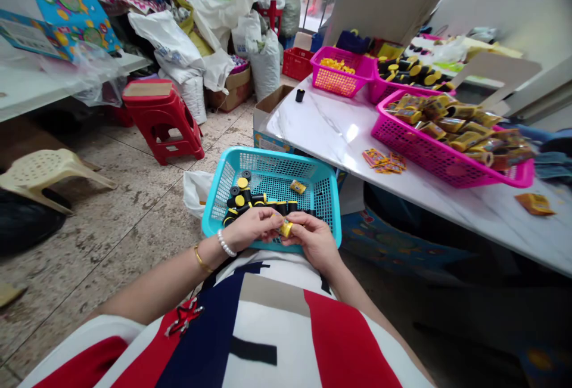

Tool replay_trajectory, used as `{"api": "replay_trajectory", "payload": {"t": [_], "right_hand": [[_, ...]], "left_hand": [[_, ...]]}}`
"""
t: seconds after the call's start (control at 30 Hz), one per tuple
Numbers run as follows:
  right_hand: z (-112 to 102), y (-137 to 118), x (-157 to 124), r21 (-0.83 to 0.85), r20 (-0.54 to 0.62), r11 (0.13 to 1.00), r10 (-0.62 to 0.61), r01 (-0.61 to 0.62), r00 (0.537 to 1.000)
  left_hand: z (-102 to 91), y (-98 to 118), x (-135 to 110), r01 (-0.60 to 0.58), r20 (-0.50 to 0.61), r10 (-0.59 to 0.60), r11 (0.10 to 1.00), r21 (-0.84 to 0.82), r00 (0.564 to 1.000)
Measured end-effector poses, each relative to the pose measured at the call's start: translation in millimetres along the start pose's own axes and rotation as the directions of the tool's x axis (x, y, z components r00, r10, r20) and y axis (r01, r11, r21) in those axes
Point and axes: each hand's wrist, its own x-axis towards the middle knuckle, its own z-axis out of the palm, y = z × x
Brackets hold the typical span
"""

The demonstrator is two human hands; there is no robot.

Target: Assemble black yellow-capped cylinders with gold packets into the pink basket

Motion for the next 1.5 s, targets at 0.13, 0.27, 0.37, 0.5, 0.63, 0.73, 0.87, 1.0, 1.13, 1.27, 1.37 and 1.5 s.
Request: {"api": "replay_trajectory", "payload": {"t": [0.13, 0.27, 0.37, 0.5, 0.63, 0.73, 0.87, 1.0, 1.13, 1.27, 1.37, 1.5], "right_hand": [[0, 4, 0, 0.002, -0.078, 0.995, -0.099, 0.1, 0.992], [0, -1, -1, -0.073, -0.011, 0.99, -0.125, 0.124, 0.992], [-1, -3, -3, -0.125, 0.026, 0.971, -0.204, 0.205, 0.979], [1, 0, -5, -0.115, 0.014, 0.944, -0.309, 0.309, 0.951], [3, 0, -7, -0.112, 0.022, 0.932, -0.345, 0.345, 0.938], [3, -5, -7, -0.173, 0.054, 0.939, -0.293, 0.298, 0.955], [0, -12, -9, -0.314, 0.106, 0.897, -0.292, 0.31, 0.951], [2, -16, -12, -0.519, 0.135, 0.76, -0.379, 0.391, 0.916], [6, -14, -11, -0.53, 0.077, 0.79, -0.317, 0.308, 0.945], [4, -10, -5, -0.495, 0.068, 0.859, -0.113, 0.132, 0.991], [-5, -13, 4, -0.549, 0.142, 0.823, -0.08, 0.146, 0.987], [-24, -32, 34, -0.774, 0.186, 0.575, -0.193, 0.265, 0.963]], "left_hand": [[1.4, -2, 3, 0.065, 0.044, -0.06, 0.991, -0.115, 0.997], [5.2, -1, 5, 0.114, -0.047, -0.118, 0.991, -0.07, 0.992], [7.8, 1, 5, 0.133, 0.005, -0.133, 0.988, -0.074, 0.991], [7.7, 1, 5, 0.136, 0.065, -0.127, 0.98, -0.146, 0.99], [7.1, 0, 7, 0.137, -0.023, -0.14, 0.987, -0.085, 0.99], [8.1, -1, 8, 0.123, -0.013, -0.124, 0.99, -0.074, 0.992], [9.7, -1, 9, 0.123, 0.004, -0.124, 0.988, -0.093, 0.992], [11.8, -3, 8, 0.122, -0.077, -0.126, 0.991, -0.055, 0.989], [11.9, -6, 8, 0.056, -0.024, -0.059, 0.99, -0.129, 0.998], [10.8, -10, 9, 0.051, -0.051, -0.06, 0.984, -0.169, 0.997], [12.9, -12, 6, 0.014, -0.094, -0.026, 0.991, -0.13, 0.995], [18.8, -9, -4, -0.039, -0.137, 0.04, 0.999, 0.005, 0.99]]}}
